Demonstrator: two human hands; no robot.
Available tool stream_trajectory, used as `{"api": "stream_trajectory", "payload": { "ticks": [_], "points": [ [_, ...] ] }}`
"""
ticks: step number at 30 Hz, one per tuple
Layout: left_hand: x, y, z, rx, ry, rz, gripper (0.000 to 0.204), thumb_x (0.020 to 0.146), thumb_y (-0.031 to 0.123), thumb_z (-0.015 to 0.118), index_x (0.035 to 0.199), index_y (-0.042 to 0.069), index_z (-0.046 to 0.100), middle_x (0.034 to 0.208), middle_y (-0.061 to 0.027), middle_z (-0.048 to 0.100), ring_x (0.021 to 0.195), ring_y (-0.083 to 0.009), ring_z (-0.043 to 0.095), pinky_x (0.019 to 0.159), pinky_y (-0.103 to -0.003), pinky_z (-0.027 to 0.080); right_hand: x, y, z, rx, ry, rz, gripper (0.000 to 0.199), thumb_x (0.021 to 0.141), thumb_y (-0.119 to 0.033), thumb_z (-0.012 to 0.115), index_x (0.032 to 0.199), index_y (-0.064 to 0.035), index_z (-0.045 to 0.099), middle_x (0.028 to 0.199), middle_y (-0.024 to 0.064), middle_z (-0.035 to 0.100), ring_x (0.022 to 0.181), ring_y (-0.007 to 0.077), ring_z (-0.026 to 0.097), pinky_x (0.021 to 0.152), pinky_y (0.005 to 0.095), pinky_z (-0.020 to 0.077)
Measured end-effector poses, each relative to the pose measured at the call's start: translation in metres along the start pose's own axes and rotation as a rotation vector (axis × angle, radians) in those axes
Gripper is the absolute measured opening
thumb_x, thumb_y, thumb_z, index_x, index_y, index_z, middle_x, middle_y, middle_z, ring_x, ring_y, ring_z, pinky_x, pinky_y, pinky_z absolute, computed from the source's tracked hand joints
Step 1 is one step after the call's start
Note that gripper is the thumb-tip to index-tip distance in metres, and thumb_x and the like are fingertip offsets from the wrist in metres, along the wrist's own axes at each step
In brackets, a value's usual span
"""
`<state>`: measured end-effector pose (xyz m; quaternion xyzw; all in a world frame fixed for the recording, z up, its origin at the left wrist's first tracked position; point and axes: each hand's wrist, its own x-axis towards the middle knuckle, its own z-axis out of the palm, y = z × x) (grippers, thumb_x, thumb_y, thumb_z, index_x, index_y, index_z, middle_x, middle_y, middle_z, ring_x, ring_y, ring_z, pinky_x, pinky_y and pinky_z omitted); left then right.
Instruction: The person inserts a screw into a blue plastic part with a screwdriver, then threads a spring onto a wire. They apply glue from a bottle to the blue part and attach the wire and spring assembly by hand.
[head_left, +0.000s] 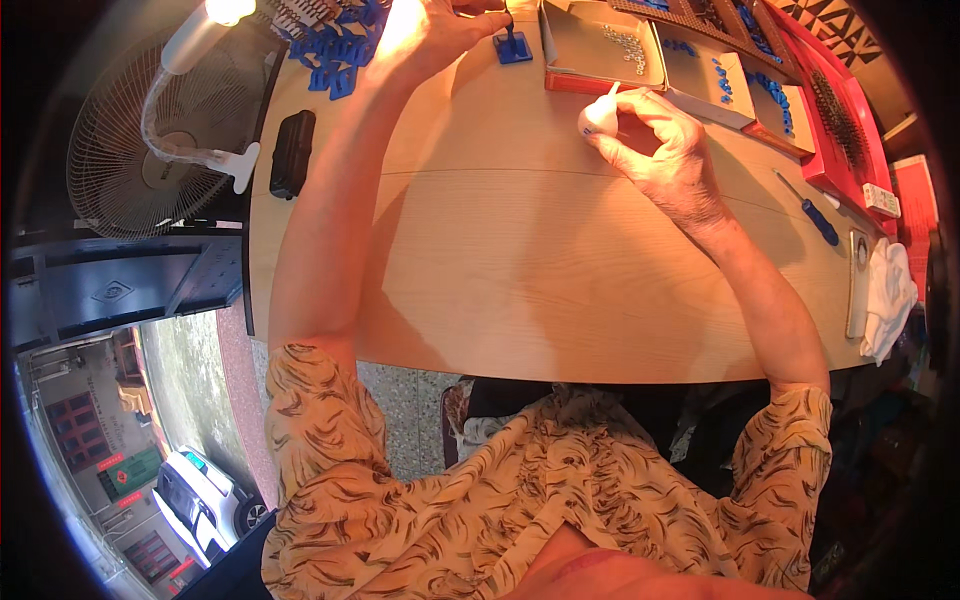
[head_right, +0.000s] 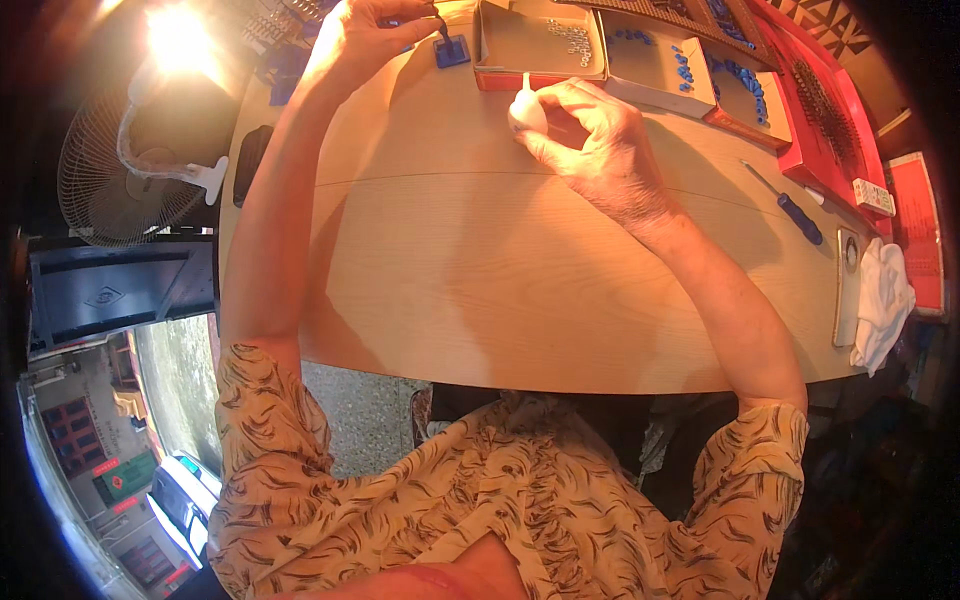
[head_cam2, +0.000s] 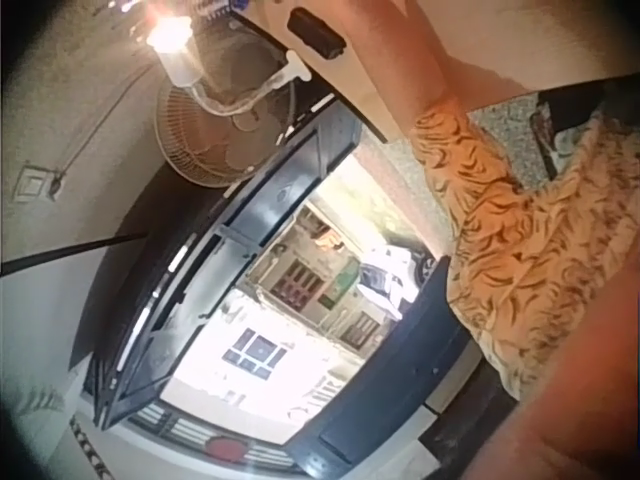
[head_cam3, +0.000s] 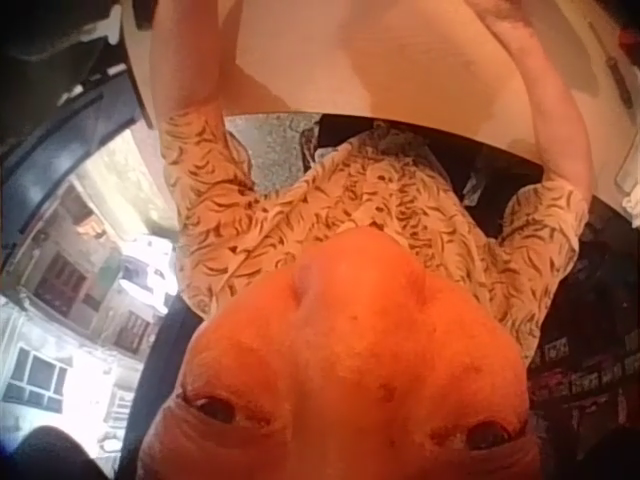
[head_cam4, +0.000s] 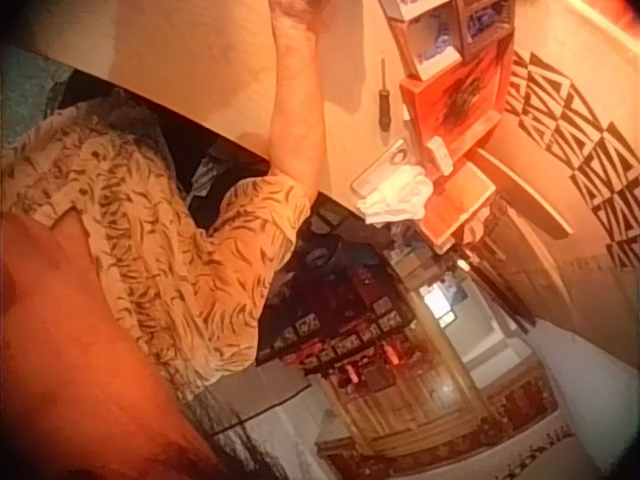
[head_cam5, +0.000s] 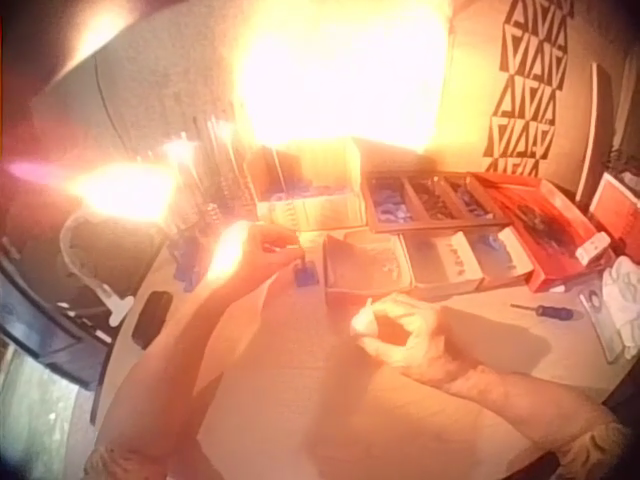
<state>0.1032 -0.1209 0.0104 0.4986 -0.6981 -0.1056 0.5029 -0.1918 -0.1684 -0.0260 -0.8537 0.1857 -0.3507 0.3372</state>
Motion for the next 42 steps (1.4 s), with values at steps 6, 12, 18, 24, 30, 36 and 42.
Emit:
{"api": "stream_trajectory", "payload": {
  "ticks": [6,12,18,24,30,36,42],
  "points": [
    [0.011,0.009,0.004,0.365,-0.037,-0.318,0.025,0.086,0.02,0.08,0.103,0.002,0.079,0.097,-0.0098,0.078,0.084,-0.0194,0.072,0.076,-0.034,0.058,-0.001,-0.006,0.0,0.035,0.006,0.037,0.02,0.087,-0.013,0.08,0.101,-0.0012,0.071,0.097,0.008,0.072,0.089,0.0188,0.066,0.085,0.0328,0.0525],
    [0.019,0.018,0.008,0.426,-0.02,-0.372,0.024,0.086,0.02,0.081,0.102,0.003,0.079,0.095,-0.009,0.078,0.082,-0.0171,0.072,0.073,-0.032,0.057,-0.005,-0.005,0.0,0.093,0.046,0.109,0.019,0.091,-0.015,0.078,0.101,-0.0032,0.068,0.09,0.0056,0.072,0.08,0.0149,0.066,0.076,0.0319,0.0538],
    [0.018,0.009,-0.001,0.284,-0.02,-0.349,0.023,0.087,0.02,0.081,0.101,0.002,0.079,0.089,-0.0061,0.076,0.073,-0.0144,0.067,0.067,-0.029,0.055,0.006,-0.019,-0.001,0.298,0.029,0.166,0.02,0.094,-0.015,0.076,0.106,-0.0018,0.067,0.093,0.0046,0.073,0.084,0.0109,0.065,0.074,0.0292,0.0539],
    [0.021,0.027,-0.004,0.29,-0.061,-0.476,0.02,0.089,0.02,0.078,0.1,0.004,0.079,0.087,-0.007,0.077,0.071,-0.0138,0.068,0.067,-0.03,0.055,0.058,-0.054,-0.025,0.286,-0.016,0.202,0.034,0.099,-0.026,0.069,0.117,0.0021,0.073,0.105,0.0167,0.075,0.087,0.0181,0.071,0.075,0.031,0.0559],
    [0.029,0.058,0.003,0.418,-0.081,-0.501,0.021,0.087,0.021,0.077,0.099,0.003,0.08,0.084,-0.0091,0.077,0.071,-0.0159,0.071,0.068,-0.031,0.055,0.08,0.013,-0.025,0.573,0.009,0.259,0.027,0.103,-0.026,0.062,0.111,-0.0037,0.075,0.11,0.0066,0.075,0.092,0.0136,0.068,0.074,0.0277,0.0533],
    [0.029,0.064,-0.001,0.459,-0.078,-0.5,0.022,0.086,0.022,0.078,0.097,0.003,0.08,0.086,-0.0096,0.078,0.073,-0.0167,0.072,0.069,-0.032,0.056,0.1,0.027,-0.004,0.785,0.083,0.461,0.023,0.103,-0.021,0.062,0.107,-0.003,0.075,0.103,0.0055,0.076,0.084,0.0106,0.067,0.066,0.0244,0.0511],
    [0.028,0.064,0.001,0.445,-0.047,-0.41,0.024,0.086,0.024,0.079,0.097,0.003,0.08,0.085,-0.0098,0.078,0.073,-0.0159,0.071,0.068,-0.031,0.056,0.104,0.028,0.007,0.684,0.166,0.445,0.02,0.103,-0.019,0.063,0.099,-0.003,0.075,0.086,0.0035,0.073,0.068,0.0099,0.064,0.057,0.0239,0.0488]
  ]
}}
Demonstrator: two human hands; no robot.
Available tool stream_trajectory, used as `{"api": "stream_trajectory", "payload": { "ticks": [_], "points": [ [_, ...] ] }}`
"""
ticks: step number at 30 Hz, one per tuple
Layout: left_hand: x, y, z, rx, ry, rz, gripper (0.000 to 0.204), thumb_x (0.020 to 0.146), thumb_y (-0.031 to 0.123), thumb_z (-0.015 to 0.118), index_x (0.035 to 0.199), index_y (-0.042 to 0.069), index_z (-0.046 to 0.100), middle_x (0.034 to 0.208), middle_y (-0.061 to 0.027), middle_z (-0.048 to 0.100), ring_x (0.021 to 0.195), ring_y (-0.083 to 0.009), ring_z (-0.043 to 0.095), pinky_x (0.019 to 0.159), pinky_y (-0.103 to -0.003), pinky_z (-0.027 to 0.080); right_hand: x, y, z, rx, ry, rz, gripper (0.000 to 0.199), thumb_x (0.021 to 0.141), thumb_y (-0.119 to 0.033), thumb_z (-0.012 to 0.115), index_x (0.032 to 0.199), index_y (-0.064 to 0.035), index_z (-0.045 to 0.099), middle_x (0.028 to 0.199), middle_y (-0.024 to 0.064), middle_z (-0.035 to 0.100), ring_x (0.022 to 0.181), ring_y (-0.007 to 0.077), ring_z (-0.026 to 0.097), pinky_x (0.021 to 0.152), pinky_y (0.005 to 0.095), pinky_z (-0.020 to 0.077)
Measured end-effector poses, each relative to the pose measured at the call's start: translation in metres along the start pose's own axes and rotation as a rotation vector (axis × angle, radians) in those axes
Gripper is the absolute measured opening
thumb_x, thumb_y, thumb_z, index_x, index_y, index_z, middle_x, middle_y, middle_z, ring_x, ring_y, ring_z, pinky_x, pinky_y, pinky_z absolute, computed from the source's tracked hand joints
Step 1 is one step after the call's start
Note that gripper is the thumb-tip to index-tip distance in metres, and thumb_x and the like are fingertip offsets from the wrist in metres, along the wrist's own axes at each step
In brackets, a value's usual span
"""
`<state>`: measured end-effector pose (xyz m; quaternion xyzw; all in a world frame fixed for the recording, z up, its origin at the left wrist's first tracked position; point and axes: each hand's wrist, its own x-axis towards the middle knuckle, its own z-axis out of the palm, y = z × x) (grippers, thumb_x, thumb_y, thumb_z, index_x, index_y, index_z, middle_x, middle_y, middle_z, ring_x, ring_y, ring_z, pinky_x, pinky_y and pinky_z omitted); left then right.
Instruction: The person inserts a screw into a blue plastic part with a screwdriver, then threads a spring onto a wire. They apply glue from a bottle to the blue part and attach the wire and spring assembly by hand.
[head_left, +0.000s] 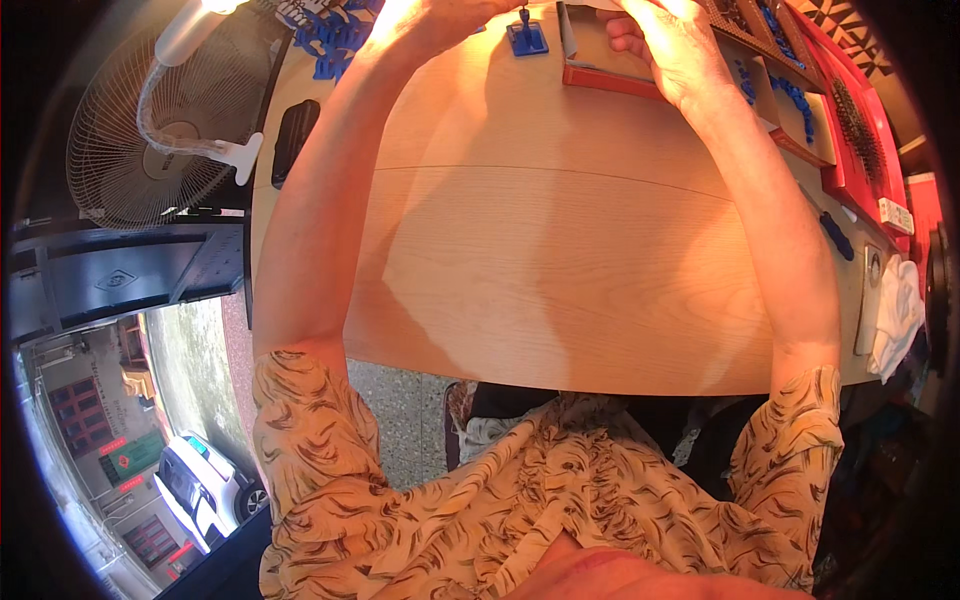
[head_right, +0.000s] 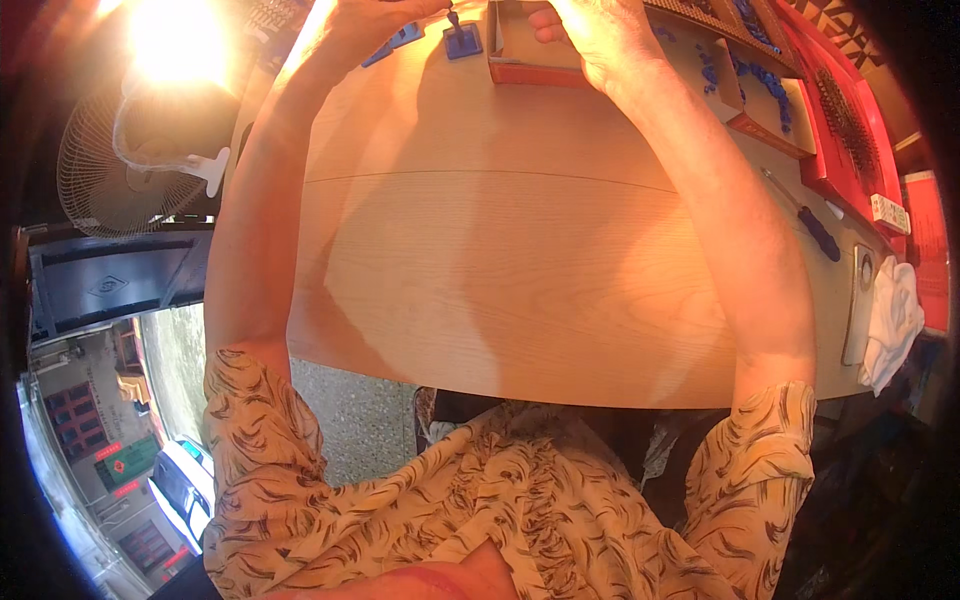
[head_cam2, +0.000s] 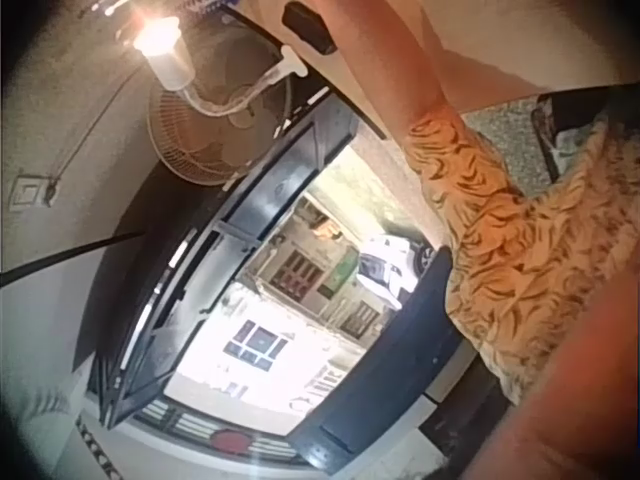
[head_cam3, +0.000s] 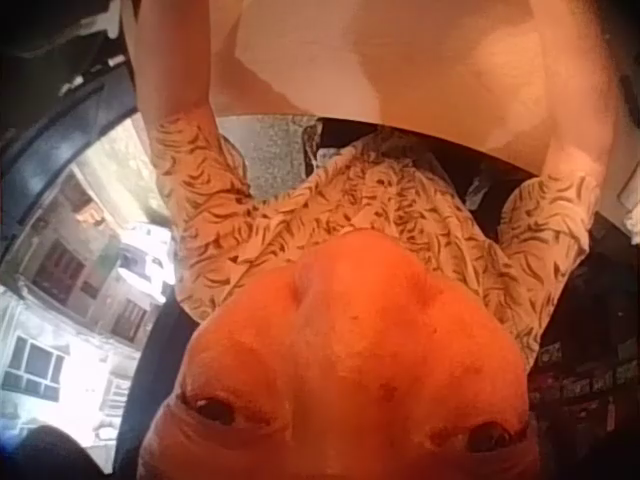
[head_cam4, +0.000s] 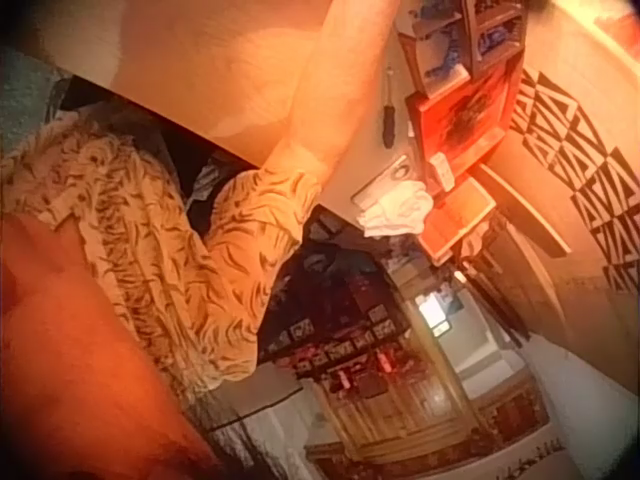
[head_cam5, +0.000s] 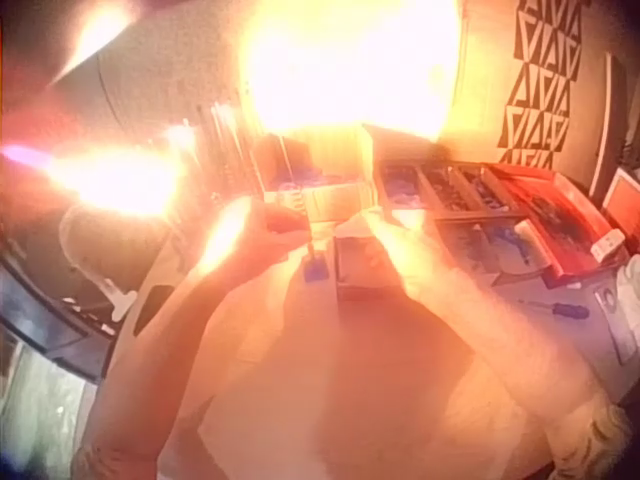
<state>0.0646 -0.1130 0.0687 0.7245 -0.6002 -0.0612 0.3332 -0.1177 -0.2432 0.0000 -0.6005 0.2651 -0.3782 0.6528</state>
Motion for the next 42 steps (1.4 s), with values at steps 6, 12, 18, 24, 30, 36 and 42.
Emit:
{"api": "stream_trajectory", "payload": {
  "ticks": [6,12,18,24,30,36,42],
  "points": [
    [0.002,-0.002,-0.001,-0.057,-0.028,-0.065,0.023,0.086,0.024,0.079,0.095,0.003,0.08,0.083,-0.0085,0.078,0.07,-0.0153,0.07,0.066,-0.03,0.055,0.01,0.015,-0.001,-0.026,0.02,-0.026,0.018,0.102,-0.017,0.065,0.099,-0.002,0.075,0.085,0.003,0.072,0.063,0.0098,0.062,0.053,0.0253,0.0477],
    [0.001,-0.008,0.0,-0.055,0.009,0.048,0.021,0.087,0.022,0.077,0.094,0.002,0.08,0.08,-0.0069,0.077,0.067,-0.0125,0.068,0.062,-0.03,0.053,0.011,0.017,0.001,0.022,0.02,-0.027,0.017,0.101,-0.017,0.067,0.1,-0.0022,0.075,0.085,0.0024,0.072,0.061,0.0097,0.061,0.053,0.025,0.0472],
    [0.005,-0.015,0.002,-0.159,-0.046,-0.002,0.02,0.088,0.021,0.076,0.094,0.002,0.08,0.078,-0.0062,0.076,0.065,-0.0112,0.066,0.06,-0.028,0.052,0.013,0.017,0.002,-0.023,0.045,0.003,0.017,0.1,-0.018,0.067,0.1,-0.0024,0.075,0.081,0.0017,0.071,0.059,0.0094,0.06,0.052,0.0248,0.0459],
    [0.005,-0.01,0.003,-0.187,-0.033,-0.011,0.017,0.087,0.018,0.076,0.093,0.002,0.08,0.077,-0.0053,0.076,0.065,-0.0099,0.066,0.059,-0.027,0.05,0.018,0.025,-0.003,-0.02,0.031,-0.061,0.018,0.101,-0.018,0.066,0.099,-0.0022,0.075,0.078,0.0012,0.07,0.059,0.0083,0.058,0.052,0.0249,0.0436],
    [0.001,-0.002,-0.005,-0.078,-0.045,-0.018,0.018,0.087,0.019,0.077,0.093,0.002,0.081,0.079,-0.0057,0.076,0.065,-0.0109,0.067,0.06,-0.029,0.051,0.006,0.005,0.009,-0.119,0.045,-0.033,0.019,0.1,-0.018,0.067,0.094,-0.0015,0.074,0.075,0.0005,0.068,0.059,0.009,0.058,0.053,0.0257,0.043],
    [0.004,-0.008,0.001,-0.131,-0.009,0.001,0.017,0.087,0.018,0.077,0.094,0.003,0.081,0.082,-0.0071,0.078,0.068,-0.0114,0.068,0.063,-0.029,0.053,0.012,0.011,0.003,-0.193,0.064,-0.142,0.02,0.1,-0.017,0.066,0.089,-0.0017,0.074,0.073,0.0007,0.067,0.058,0.0089,0.057,0.052,0.0267,0.0422],
    [0.003,-0.011,-0.004,-0.081,-0.026,0.004,0.02,0.086,0.019,0.078,0.097,0.003,0.081,0.084,-0.0084,0.078,0.069,-0.012,0.069,0.064,-0.03,0.054,0.008,0.005,0.01,-0.232,0.06,-0.139,0.02,0.099,-0.016,0.066,0.086,-0.0023,0.073,0.073,0.0,0.067,0.058,0.0085,0.057,0.052,0.027,0.0418]
  ]
}}
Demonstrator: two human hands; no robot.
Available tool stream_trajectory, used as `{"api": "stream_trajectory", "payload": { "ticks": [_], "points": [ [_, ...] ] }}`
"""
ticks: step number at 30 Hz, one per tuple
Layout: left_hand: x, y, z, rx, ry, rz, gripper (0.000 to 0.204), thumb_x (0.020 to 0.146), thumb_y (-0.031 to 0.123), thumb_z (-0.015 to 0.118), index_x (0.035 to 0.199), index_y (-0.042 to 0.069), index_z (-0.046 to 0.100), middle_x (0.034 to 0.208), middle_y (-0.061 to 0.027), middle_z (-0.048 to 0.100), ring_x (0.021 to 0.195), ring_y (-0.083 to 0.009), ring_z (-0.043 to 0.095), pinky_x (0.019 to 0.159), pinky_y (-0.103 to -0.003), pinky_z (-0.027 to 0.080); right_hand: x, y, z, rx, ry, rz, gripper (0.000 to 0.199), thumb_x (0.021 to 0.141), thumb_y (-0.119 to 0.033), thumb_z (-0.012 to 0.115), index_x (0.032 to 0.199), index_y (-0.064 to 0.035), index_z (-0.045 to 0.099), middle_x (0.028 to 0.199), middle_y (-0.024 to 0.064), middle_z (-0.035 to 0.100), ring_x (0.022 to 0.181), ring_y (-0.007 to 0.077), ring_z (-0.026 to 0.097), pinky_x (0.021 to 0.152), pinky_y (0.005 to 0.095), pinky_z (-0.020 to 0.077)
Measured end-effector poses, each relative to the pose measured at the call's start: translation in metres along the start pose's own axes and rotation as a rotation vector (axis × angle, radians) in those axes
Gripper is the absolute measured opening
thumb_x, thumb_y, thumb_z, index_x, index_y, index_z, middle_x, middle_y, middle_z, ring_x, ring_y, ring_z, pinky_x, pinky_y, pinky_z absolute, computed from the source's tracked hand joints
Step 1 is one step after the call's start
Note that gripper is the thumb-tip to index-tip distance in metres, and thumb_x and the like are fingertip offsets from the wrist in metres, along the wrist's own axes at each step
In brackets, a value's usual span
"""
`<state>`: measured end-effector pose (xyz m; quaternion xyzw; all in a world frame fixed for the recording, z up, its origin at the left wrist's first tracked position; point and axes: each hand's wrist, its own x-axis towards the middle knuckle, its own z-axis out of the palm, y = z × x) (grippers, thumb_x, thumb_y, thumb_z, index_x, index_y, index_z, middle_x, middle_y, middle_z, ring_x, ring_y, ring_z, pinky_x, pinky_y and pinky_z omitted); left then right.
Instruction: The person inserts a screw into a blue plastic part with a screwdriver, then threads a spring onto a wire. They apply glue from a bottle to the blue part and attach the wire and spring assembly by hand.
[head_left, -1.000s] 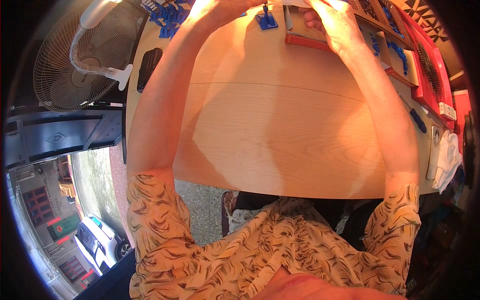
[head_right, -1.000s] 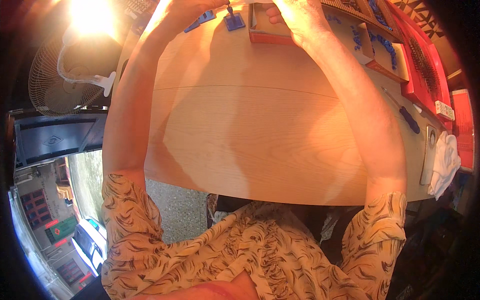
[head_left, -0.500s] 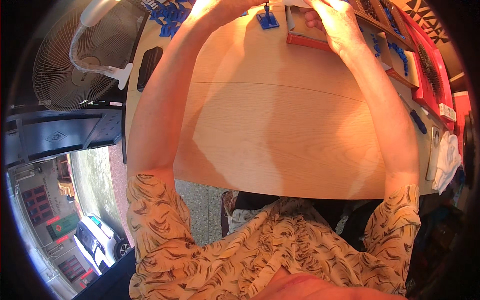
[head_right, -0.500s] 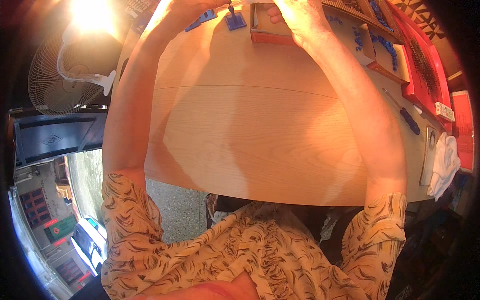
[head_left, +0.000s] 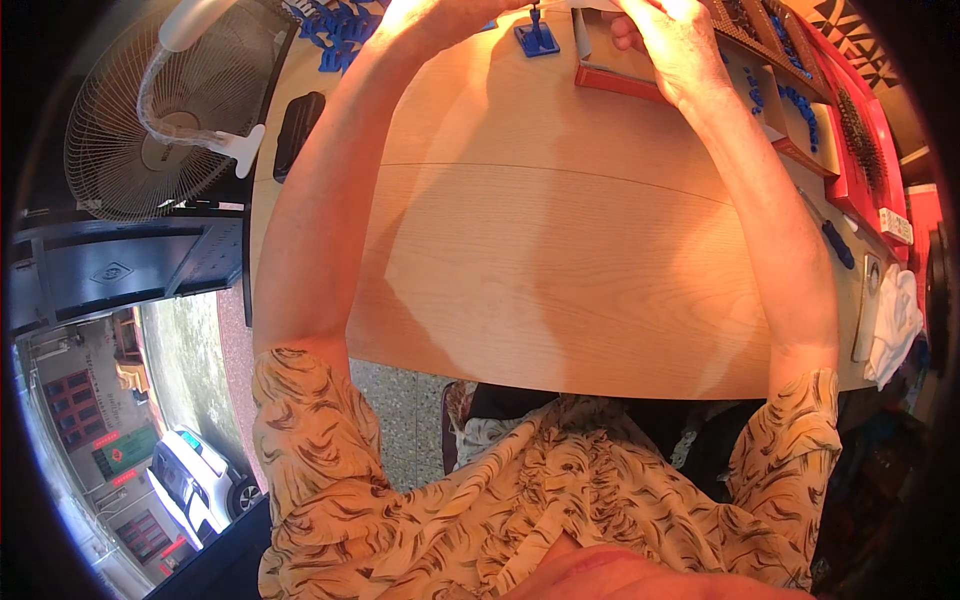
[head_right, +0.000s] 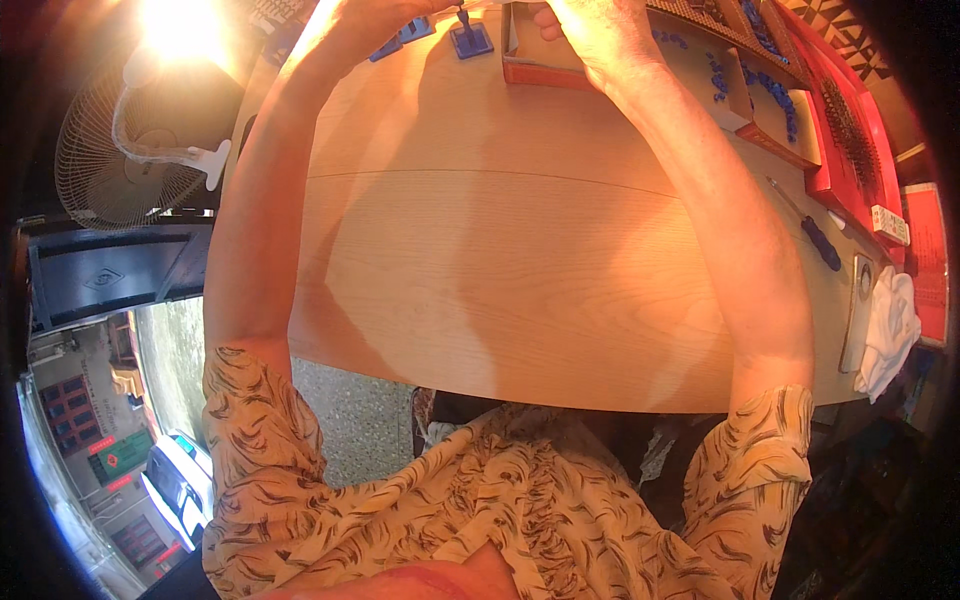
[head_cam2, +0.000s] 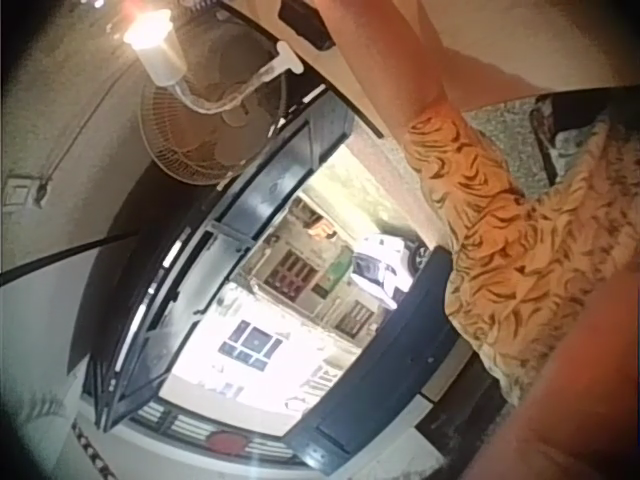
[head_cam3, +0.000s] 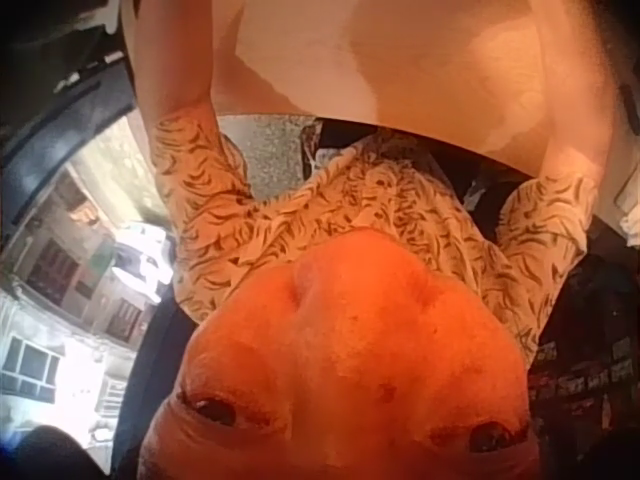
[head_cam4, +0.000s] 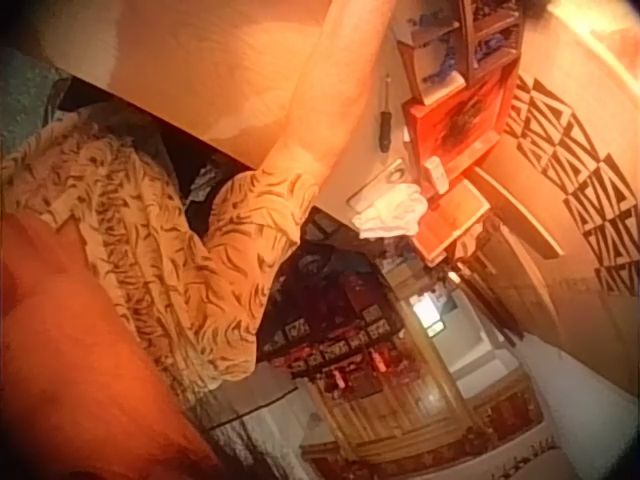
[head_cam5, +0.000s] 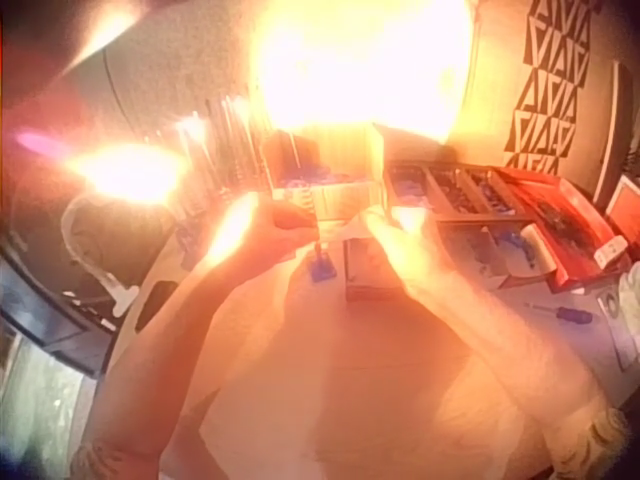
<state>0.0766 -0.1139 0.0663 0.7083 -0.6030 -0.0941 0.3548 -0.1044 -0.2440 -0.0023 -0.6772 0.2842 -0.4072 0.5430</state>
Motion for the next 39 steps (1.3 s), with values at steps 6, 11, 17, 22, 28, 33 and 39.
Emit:
{"api": "stream_trajectory", "payload": {
  "ticks": [6,11,17,22,28,33,39],
  "points": [
    [0.001,0.002,-0.001,-0.015,-0.031,-0.013,0.018,0.087,0.018,0.077,0.095,0.002,0.081,0.079,-0.0062,0.076,0.066,-0.0112,0.067,0.06,-0.028,0.052,0.0,0.005,-0.003,0.067,0.01,-0.019,0.018,0.098,-0.016,0.068,0.089,-0.0014,0.073,0.075,0.0021,0.068,0.059,0.01,0.059,0.052,0.0264,0.0444],
    [0.002,-0.006,0.002,-0.021,-0.039,-0.02,0.018,0.087,0.019,0.076,0.093,0.002,0.08,0.076,-0.0056,0.074,0.063,-0.0101,0.063,0.059,-0.028,0.05,-0.015,-0.023,-0.025,0.235,-0.01,0.141,0.016,0.097,-0.016,0.069,0.097,-0.0007,0.073,0.083,0.0055,0.07,0.065,0.0156,0.064,0.059,0.0277,0.0523],
    [0.002,0.01,0.005,0.129,-0.007,0.032,0.015,0.085,0.017,0.076,0.082,0.003,0.077,0.066,-0.0016,0.068,0.058,-0.008,0.056,0.054,-0.03,0.045,-0.044,-0.055,-0.108,0.491,-0.063,0.144,0.025,0.096,-0.016,0.063,0.114,-0.0004,0.07,0.114,0.0129,0.069,0.106,0.0252,0.066,0.091,0.0374,0.0549],
    [0.022,-0.049,-0.006,0.037,-0.129,-0.095,0.037,0.093,0.026,0.075,0.121,0.002,0.075,0.112,-0.0059,0.077,0.104,-0.0099,0.068,0.093,-0.024,0.05,-0.069,-0.044,-0.211,0.563,0.043,0.044,0.025,0.092,-0.009,0.063,0.113,0.0014,0.069,0.118,0.02,0.069,0.113,0.0362,0.066,0.095,0.0427,0.0551],
    [0.039,-0.077,0.03,-0.287,-0.196,-0.008,0.032,0.097,0.02,0.072,0.123,0.001,0.073,0.116,-0.0055,0.076,0.108,-0.0091,0.068,0.097,-0.022,0.05,-0.125,-0.025,-0.267,-0.13,0.409,-0.019,0.033,0.099,0.005,0.052,0.131,0.0124,0.052,0.126,0.0261,0.064,0.122,0.0389,0.065,0.108,0.0424,0.0513],
    [0.029,-0.073,0.018,-0.25,-0.191,-0.022,0.032,0.097,0.02,0.072,0.122,0.002,0.074,0.114,-0.0049,0.076,0.106,-0.0083,0.068,0.096,-0.022,0.05,-0.132,-0.008,-0.244,-0.314,0.419,-0.078,0.03,0.094,-0.005,0.071,0.121,0.0066,0.065,0.115,0.0121,0.074,0.106,0.0156,0.069,0.094,0.0286,0.0542],
    [0.01,-0.027,0.008,0.05,-0.07,-0.105,0.022,0.086,0.019,0.078,0.1,0.003,0.076,0.088,-0.0056,0.072,0.079,-0.011,0.064,0.072,-0.028,0.049,-0.129,0.023,-0.253,-0.467,0.444,-0.078,0.042,0.089,-0.011,0.078,0.127,0.0037,0.068,0.129,0.0097,0.069,0.117,0.0152,0.062,0.104,0.0297,0.0472]
  ]
}}
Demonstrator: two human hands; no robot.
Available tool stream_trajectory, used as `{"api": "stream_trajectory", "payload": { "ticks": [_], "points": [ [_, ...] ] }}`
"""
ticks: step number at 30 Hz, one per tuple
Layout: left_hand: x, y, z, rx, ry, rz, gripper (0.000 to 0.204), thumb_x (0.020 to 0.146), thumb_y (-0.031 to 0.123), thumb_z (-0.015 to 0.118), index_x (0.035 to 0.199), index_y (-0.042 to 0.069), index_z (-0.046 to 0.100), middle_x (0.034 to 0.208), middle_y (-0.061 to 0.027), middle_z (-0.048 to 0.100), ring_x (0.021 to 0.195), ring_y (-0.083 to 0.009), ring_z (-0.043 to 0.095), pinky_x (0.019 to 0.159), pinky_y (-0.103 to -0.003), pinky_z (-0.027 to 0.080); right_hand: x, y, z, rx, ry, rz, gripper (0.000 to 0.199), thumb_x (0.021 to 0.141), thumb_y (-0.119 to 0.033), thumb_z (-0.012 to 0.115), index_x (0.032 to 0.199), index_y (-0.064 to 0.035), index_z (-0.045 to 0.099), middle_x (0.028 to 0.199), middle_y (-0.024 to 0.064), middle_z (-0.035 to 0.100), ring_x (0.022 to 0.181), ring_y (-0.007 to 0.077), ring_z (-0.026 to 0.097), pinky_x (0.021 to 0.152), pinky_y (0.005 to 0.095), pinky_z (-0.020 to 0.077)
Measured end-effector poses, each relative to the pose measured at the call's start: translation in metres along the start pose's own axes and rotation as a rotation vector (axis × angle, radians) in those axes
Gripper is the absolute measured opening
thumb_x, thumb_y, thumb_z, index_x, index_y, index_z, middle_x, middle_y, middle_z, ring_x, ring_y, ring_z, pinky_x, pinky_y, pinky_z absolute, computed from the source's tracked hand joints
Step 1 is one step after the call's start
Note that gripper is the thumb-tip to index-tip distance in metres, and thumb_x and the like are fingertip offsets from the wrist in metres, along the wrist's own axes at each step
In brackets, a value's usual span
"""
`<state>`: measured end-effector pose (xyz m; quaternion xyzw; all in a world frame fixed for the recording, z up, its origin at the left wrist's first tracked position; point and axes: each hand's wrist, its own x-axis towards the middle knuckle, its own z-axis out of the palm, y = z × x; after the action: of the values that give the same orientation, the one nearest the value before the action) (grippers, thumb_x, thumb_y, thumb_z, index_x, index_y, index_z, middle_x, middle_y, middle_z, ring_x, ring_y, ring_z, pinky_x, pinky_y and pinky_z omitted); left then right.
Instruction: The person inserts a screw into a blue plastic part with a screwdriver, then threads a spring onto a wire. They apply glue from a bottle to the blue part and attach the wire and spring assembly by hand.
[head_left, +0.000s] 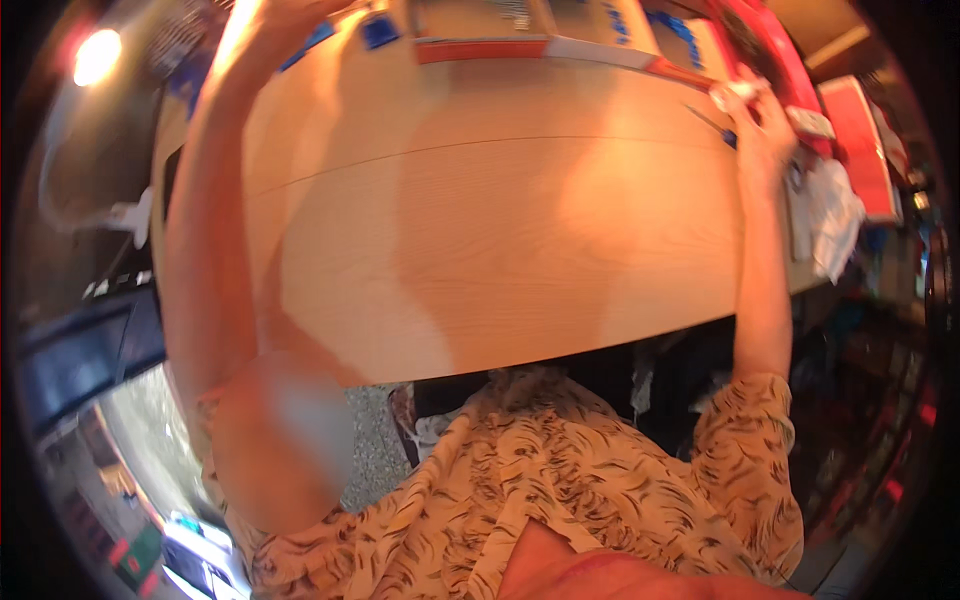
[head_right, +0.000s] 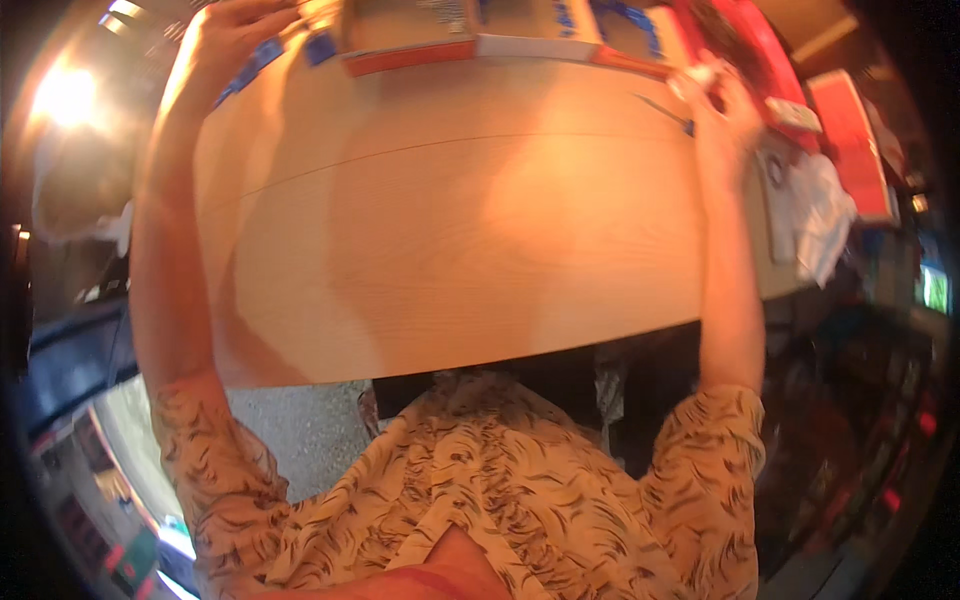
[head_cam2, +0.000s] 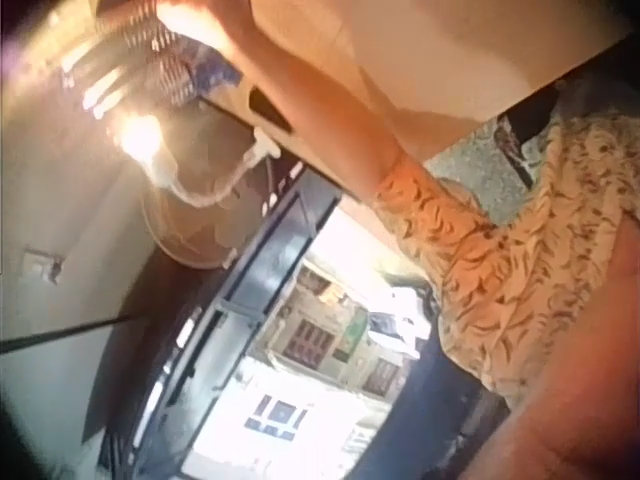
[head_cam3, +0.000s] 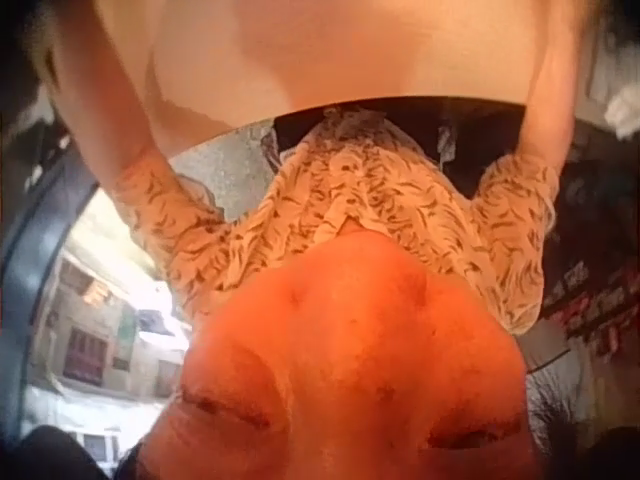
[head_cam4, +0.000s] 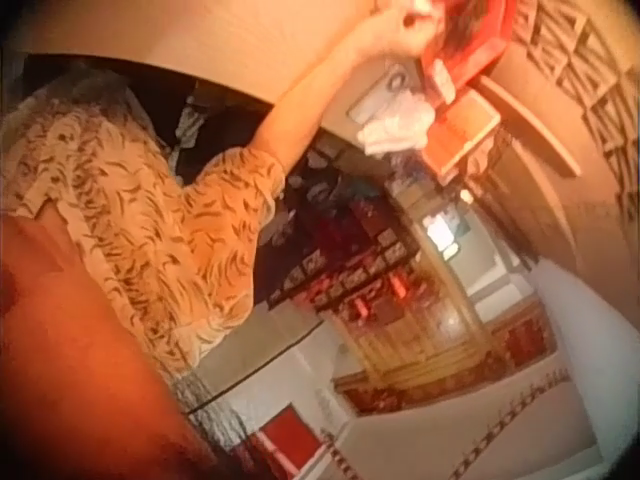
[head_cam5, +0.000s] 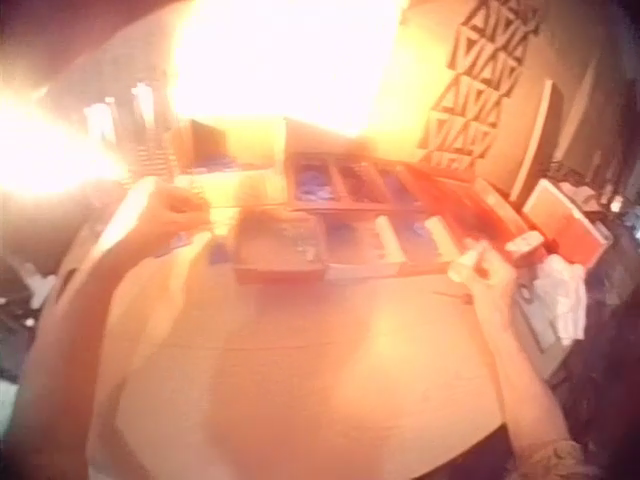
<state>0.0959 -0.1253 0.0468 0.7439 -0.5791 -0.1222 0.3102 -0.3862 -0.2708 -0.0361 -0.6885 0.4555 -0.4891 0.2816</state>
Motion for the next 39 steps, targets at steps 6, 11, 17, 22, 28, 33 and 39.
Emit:
{"api": "stream_trajectory", "payload": {
  "ticks": [6,11,17,22,28,33,39],
  "points": [
    [-0.024,0.028,-0.001,0.045,0.069,0.01,0.024,0.089,0.022,0.077,0.104,0.005,0.081,0.091,-0.0113,0.079,0.071,-0.0156,0.071,0.065,-0.032,0.056,-0.005,-0.016,-0.001,-0.356,0.036,0.005,0.046,0.088,-0.016,0.081,0.128,0.0006,0.068,0.133,0.0096,0.067,0.123,0.0178,0.06,0.105,0.0329,0.0463],
    [-0.021,0.033,-0.004,0.052,0.02,-0.036,0.028,0.088,0.022,0.077,0.107,0.002,0.08,0.094,-0.014,0.079,0.073,-0.0181,0.072,0.07,-0.032,0.059,-0.016,-0.062,0.011,-0.571,0.326,-0.511,0.038,0.089,-0.017,0.081,0.121,-0.0006,0.07,0.119,0.0061,0.071,0.105,0.0135,0.065,0.093,0.0312,0.0524],
    [-0.026,0.037,-0.006,0.063,0.058,0.024,0.03,0.088,0.023,0.078,0.109,0.002,0.079,0.098,-0.0145,0.079,0.076,-0.0195,0.073,0.07,-0.033,0.059,-0.021,-0.142,0.14,0.119,-0.309,-0.393,0.022,0.094,-0.011,0.075,0.114,0.0001,0.073,0.105,0.0016,0.074,0.096,0.0093,0.067,0.087,0.0237,0.053],
    [-0.017,0.022,-0.005,-0.772,-0.194,0.543,0.026,0.09,0.02,0.076,0.11,0.004,0.079,0.106,-0.0097,0.079,0.091,-0.014,0.071,0.085,-0.03,0.055,0.011,-0.175,0.228,0.093,-0.388,-0.688,0.023,0.09,-0.003,0.07,0.113,0.0017,0.069,0.105,0.0167,0.071,0.102,0.0255,0.07,0.084,0.0331,0.0554],
    [-0.023,0.033,-0.016,-0.255,-0.051,0.303,0.022,0.091,0.019,0.074,0.109,0.01,0.081,0.108,-0.0037,0.079,0.094,-0.0119,0.07,0.087,-0.029,0.053,0.022,-0.184,0.263,0.921,-0.911,-0.116,0.03,0.092,0.01,0.057,0.12,0.0051,0.067,0.122,0.0127,0.069,0.111,0.0248,0.068,0.092,0.035,0.0569],
    [-0.02,0.032,-0.015,-0.287,-0.052,0.227,0.021,0.091,0.018,0.074,0.109,0.009,0.081,0.106,-0.005,0.079,0.095,-0.0126,0.071,0.088,-0.029,0.054,0.026,-0.187,0.264,0.893,-0.957,-0.145,0.038,0.095,0.01,0.05,0.129,0.0032,0.066,0.127,0.0148,0.069,0.113,0.0236,0.067,0.097,0.0356,0.0567],
    [-0.019,0.028,-0.012,-0.289,0.013,0.326,0.02,0.094,0.017,0.071,0.108,0.007,0.081,0.103,-0.007,0.08,0.093,-0.0125,0.071,0.086,-0.029,0.054,0.03,-0.183,0.264,0.713,-0.872,-0.333,0.035,0.097,0.006,0.05,0.127,0.0009,0.068,0.122,0.014,0.071,0.107,0.0216,0.069,0.087,0.0327,0.0576]
  ]
}}
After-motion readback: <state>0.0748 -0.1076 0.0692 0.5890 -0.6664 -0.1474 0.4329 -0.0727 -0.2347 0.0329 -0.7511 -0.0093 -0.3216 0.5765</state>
